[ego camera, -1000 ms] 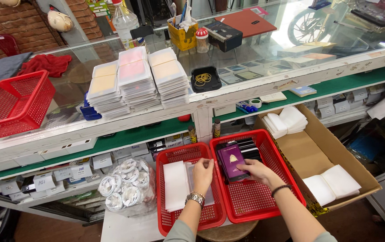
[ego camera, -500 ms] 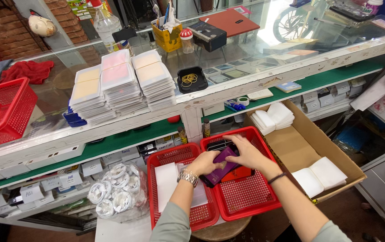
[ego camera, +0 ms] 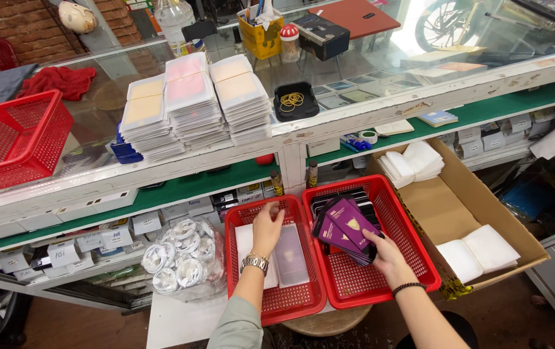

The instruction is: The person repeatedly picks small rectangular items from a red basket, places each into a clear plastic sleeve, and stacks the packaged items on the counter. The person also handles white foam sheets and purple boxes, placing them into sleeves and stacking them.

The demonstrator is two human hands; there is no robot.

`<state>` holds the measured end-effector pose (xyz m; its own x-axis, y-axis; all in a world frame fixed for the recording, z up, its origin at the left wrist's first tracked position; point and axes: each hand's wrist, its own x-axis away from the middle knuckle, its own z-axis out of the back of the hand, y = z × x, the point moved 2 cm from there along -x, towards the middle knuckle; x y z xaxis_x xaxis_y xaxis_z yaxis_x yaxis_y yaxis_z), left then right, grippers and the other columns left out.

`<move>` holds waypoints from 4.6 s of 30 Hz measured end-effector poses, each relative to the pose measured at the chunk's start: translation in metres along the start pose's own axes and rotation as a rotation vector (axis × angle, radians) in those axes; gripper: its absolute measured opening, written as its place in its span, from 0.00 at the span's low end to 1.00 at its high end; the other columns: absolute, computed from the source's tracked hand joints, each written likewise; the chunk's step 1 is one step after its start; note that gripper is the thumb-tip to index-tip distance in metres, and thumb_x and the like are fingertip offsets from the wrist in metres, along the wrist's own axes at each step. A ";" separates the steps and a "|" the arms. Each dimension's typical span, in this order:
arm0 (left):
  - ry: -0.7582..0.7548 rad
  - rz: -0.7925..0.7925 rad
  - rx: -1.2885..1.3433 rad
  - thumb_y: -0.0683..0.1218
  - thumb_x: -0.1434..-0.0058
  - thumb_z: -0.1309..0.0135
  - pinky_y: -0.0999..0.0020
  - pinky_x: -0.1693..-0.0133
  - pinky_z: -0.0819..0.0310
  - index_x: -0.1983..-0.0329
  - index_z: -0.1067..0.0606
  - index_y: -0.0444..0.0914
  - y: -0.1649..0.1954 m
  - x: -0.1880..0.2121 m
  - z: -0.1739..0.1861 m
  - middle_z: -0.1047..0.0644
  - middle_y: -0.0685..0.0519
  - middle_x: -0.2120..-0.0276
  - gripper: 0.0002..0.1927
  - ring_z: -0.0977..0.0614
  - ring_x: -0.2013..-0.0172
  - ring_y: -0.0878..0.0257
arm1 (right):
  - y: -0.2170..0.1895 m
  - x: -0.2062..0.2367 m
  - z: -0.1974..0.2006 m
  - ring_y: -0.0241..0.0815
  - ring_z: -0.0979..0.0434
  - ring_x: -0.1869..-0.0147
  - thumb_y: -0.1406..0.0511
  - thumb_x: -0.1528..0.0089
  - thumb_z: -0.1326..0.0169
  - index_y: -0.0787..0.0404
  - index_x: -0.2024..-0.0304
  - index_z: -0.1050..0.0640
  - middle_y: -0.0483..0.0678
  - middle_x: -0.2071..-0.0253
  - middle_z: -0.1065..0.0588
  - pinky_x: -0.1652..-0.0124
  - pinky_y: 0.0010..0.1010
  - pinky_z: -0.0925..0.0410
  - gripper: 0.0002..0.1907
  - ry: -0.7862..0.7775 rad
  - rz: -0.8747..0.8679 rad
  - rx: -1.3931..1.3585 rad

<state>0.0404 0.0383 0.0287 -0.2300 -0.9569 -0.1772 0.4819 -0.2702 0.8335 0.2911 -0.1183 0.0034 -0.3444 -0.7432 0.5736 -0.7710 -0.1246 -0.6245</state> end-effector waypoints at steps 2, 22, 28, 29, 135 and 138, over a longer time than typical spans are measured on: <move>-0.034 0.100 0.049 0.48 0.38 0.44 0.61 0.50 0.22 0.46 0.23 0.37 -0.007 0.007 0.003 0.17 0.46 0.56 0.19 0.15 0.54 0.55 | 0.011 -0.001 -0.008 0.50 0.22 0.43 0.68 0.38 0.45 0.61 0.41 0.28 0.52 0.44 0.24 0.46 0.48 0.28 0.21 0.057 0.035 -0.175; -0.168 0.372 -0.608 0.48 0.43 0.36 0.43 0.36 0.40 0.30 0.43 0.41 -0.036 0.063 0.022 0.44 0.42 0.28 0.41 0.39 0.31 0.41 | -0.002 -0.004 -0.041 0.49 0.20 0.51 0.55 0.44 0.33 0.60 0.50 0.21 0.53 0.55 0.21 0.52 0.38 0.28 0.25 0.300 0.459 1.394; 0.103 0.326 -0.514 0.34 0.45 0.40 0.53 0.40 0.32 0.27 0.44 0.42 -0.041 0.055 0.030 0.35 0.37 0.35 0.44 0.32 0.36 0.43 | -0.011 -0.022 -0.029 0.44 0.20 0.50 0.65 0.38 0.40 0.67 0.48 0.25 0.54 0.54 0.20 0.49 0.36 0.27 0.18 -0.068 0.121 0.747; 0.164 0.290 -0.507 0.32 0.44 0.43 0.54 0.42 0.29 0.26 0.43 0.41 -0.042 0.054 0.033 0.32 0.37 0.37 0.42 0.28 0.38 0.43 | -0.012 -0.022 -0.027 0.44 0.20 0.50 0.66 0.36 0.41 0.68 0.46 0.27 0.53 0.53 0.21 0.49 0.37 0.27 0.18 -0.099 0.085 0.671; -0.107 0.315 -0.691 0.43 0.49 0.30 0.55 0.41 0.30 0.27 0.47 0.37 -0.037 0.048 0.030 0.34 0.40 0.38 0.51 0.29 0.41 0.45 | 0.005 -0.012 -0.077 0.59 0.32 0.39 0.45 0.49 0.30 0.58 0.37 0.33 0.59 0.45 0.34 0.46 0.47 0.30 0.46 0.235 0.589 1.770; 0.024 0.211 -0.659 0.40 0.50 0.32 0.55 0.44 0.28 0.29 0.43 0.37 -0.042 0.048 0.032 0.31 0.39 0.42 0.47 0.25 0.45 0.44 | 0.003 -0.017 -0.067 0.60 0.27 0.43 0.48 0.51 0.30 0.58 0.35 0.34 0.60 0.44 0.33 0.48 0.46 0.27 0.48 0.230 0.560 1.663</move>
<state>-0.0182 0.0067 0.0023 -0.0599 -0.9961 -0.0645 0.9292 -0.0792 0.3610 0.2584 -0.0622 0.0271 -0.5257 -0.8463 0.0865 0.7132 -0.4938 -0.4976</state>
